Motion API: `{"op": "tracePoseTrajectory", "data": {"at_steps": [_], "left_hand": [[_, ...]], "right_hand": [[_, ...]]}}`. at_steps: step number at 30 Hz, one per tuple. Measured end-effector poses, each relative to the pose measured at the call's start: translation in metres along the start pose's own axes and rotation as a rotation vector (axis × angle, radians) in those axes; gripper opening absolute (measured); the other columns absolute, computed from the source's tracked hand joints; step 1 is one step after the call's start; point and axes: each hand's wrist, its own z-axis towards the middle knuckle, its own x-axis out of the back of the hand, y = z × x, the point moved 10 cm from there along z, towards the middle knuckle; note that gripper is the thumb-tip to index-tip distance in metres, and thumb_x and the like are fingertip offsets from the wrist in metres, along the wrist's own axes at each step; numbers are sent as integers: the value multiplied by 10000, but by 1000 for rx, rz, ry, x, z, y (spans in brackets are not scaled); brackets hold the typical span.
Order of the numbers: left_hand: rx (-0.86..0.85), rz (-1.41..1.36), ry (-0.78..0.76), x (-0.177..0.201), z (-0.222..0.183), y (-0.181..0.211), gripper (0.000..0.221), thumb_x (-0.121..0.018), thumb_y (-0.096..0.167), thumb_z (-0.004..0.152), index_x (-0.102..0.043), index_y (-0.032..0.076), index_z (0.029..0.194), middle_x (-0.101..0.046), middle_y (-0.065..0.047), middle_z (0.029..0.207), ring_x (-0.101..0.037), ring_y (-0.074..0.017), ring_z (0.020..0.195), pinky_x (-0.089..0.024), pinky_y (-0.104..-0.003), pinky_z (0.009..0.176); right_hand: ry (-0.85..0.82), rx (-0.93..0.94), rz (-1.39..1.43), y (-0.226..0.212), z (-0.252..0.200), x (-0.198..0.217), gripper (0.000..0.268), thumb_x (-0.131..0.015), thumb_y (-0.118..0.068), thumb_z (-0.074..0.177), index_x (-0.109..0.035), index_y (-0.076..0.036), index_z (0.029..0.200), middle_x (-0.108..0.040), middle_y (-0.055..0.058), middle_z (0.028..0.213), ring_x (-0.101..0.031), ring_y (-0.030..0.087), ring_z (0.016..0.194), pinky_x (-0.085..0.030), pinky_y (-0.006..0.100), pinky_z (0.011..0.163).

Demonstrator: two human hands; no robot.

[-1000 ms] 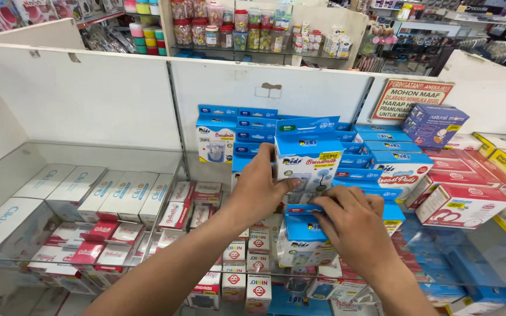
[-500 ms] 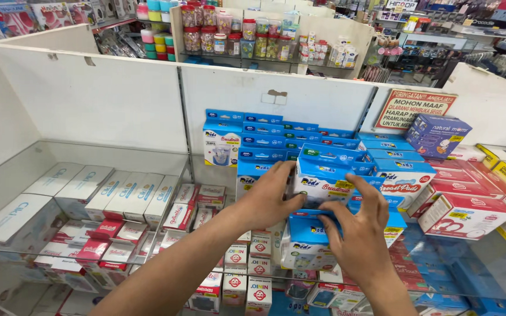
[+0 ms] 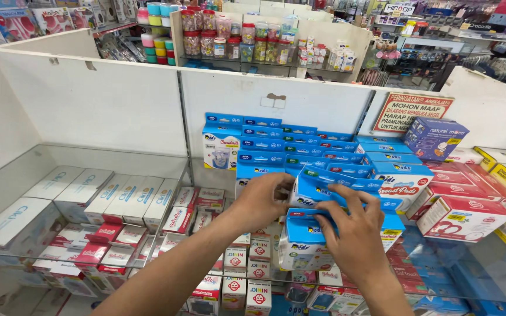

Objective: The person places several boxes of breast milk bags and breast pads onto store shelves, moving between a shopping cart and the glass shelves multiple times to organize the items.

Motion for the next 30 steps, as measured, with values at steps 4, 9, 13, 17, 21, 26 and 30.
{"op": "tracePoseTrajectory", "data": {"at_steps": [4, 9, 13, 17, 21, 26, 30], "left_hand": [[37, 18, 0, -4, -1, -11, 558, -812, 163, 822, -621, 141, 1346, -696, -51, 1333, -718, -222, 1156, -617, -382, 943], [-55, 73, 56, -9, 4, -21, 594, -791, 221, 860, -592, 146, 1414, -642, -74, 1400, -655, -269, 1233, -582, -420, 974], [-30, 67, 49, -15, 4, -28, 585, -775, 111, 864, -582, 124, 1416, -640, -77, 1385, -698, -270, 1177, -609, -417, 950], [21, 155, 111, -21, -3, -37, 582, -802, 149, 864, -514, 172, 1369, -669, -92, 1362, -693, -336, 1174, -602, -493, 894], [-38, 227, 153, -34, -6, -53, 586, -808, 203, 887, -454, 210, 1354, -688, -84, 1339, -704, -372, 1157, -591, -572, 881], [-141, 204, 189, -35, -14, -55, 581, -790, 133, 889, -451, 188, 1358, -693, -104, 1323, -729, -383, 1093, -625, -536, 797], [-278, 334, 250, -41, -14, -57, 459, -739, 131, 945, -487, 173, 1326, -643, -120, 1363, -735, -396, 1037, -638, -492, 721]], "right_hand": [[-38, 34, 77, -4, 5, -1, 223, -689, -301, 931, -713, -232, 1142, -619, 23, 1370, -501, 328, 1241, -480, 492, 1004], [-60, 4, 96, -2, 8, -7, 235, -682, -298, 941, -711, -204, 1155, -617, 48, 1381, -513, 337, 1284, -483, 507, 1041], [-97, -36, 186, 2, 11, -13, 225, -669, -274, 953, -721, -175, 1149, -629, 49, 1341, -524, 332, 1279, -490, 495, 1044], [-154, -57, 240, 5, 12, -22, 239, -636, -252, 977, -687, -140, 1183, -647, 69, 1317, -577, 314, 1251, -500, 490, 1022], [-230, -99, 242, 3, 15, -23, 234, -589, -258, 1002, -666, -144, 1191, -661, 57, 1289, -599, 288, 1226, -510, 458, 1003], [-244, -102, 230, 3, 16, -26, 243, -577, -260, 1008, -665, -140, 1199, -676, 64, 1282, -612, 280, 1227, -506, 460, 1027], [-290, -120, 209, 5, 18, -32, 258, -553, -275, 1017, -653, -167, 1229, -711, 46, 1264, -652, 269, 1189, -528, 455, 984]]}}
